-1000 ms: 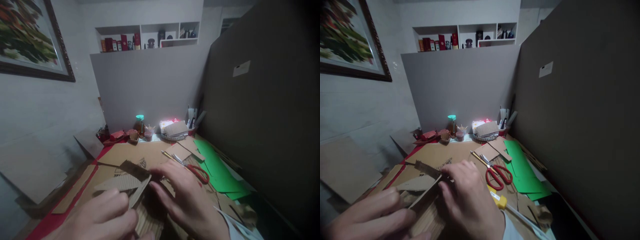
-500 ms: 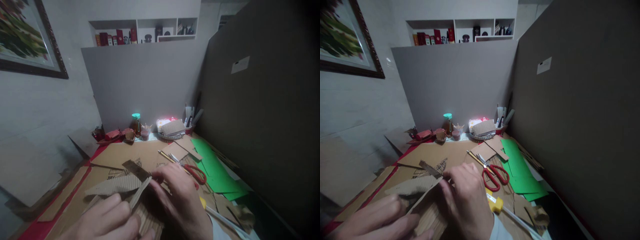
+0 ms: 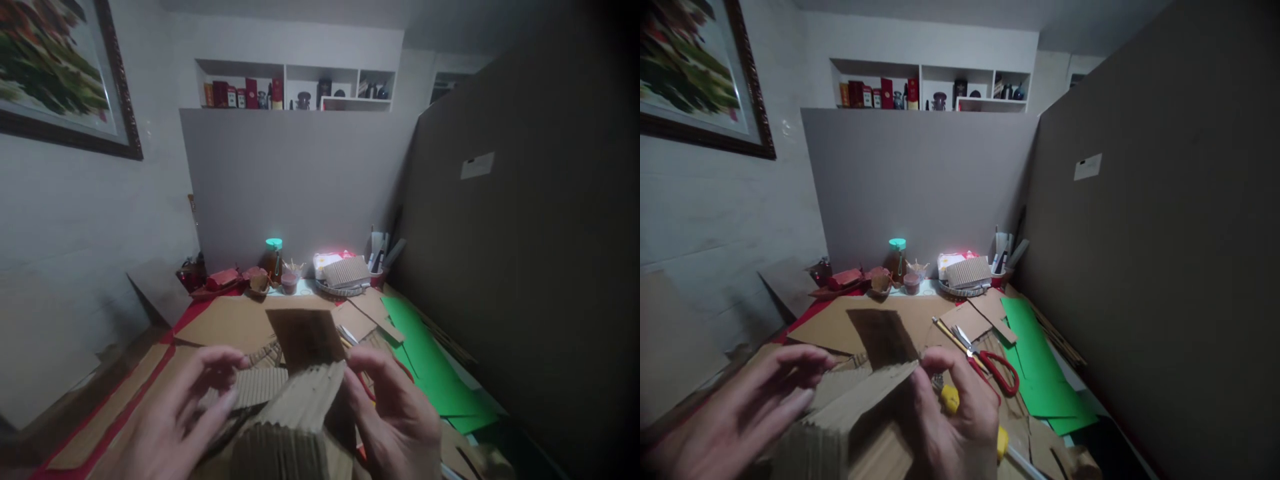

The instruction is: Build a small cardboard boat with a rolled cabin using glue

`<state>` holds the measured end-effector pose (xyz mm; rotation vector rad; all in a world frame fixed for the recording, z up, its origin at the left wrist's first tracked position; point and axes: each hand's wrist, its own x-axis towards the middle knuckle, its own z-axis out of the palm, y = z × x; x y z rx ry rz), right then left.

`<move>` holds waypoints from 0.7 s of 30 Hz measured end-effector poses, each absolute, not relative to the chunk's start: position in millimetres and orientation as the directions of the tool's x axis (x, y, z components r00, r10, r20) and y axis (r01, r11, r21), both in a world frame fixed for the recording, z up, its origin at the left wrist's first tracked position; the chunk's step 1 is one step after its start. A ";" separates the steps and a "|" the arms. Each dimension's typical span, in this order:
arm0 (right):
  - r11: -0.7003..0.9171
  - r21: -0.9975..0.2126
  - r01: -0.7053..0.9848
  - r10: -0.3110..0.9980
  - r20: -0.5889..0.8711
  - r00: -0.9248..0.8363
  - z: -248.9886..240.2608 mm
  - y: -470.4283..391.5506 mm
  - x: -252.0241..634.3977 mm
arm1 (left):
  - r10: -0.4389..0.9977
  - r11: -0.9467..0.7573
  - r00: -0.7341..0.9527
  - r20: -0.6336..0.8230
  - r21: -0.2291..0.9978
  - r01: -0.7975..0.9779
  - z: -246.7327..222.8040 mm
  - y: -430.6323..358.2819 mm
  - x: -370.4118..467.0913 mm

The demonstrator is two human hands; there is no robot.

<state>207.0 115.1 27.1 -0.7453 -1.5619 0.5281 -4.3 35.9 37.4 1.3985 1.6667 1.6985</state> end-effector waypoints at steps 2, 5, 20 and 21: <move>0.593 -0.801 0.081 0.805 0.593 -0.023 24.9 111.1 203.4 | 0.885 -0.166 -0.407 0.225 0.971 0.174 44.5 42.9 4.4; 0.510 -0.860 0.009 0.859 0.509 -0.046 23.1 105.4 197.9 | 0.949 -0.156 -0.279 0.144 0.988 -0.022 55.4 44.8 12.3; 0.537 -0.790 0.295 0.809 0.384 -0.445 41.3 114.9 213.0 | 0.811 -0.409 -0.097 0.577 0.678 0.610 34.1 50.1 -2.1; 0.516 -0.802 0.302 0.805 0.333 -0.490 44.2 113.1 216.2 | 0.784 -0.431 -0.086 0.615 0.638 0.638 33.2 50.0 -1.8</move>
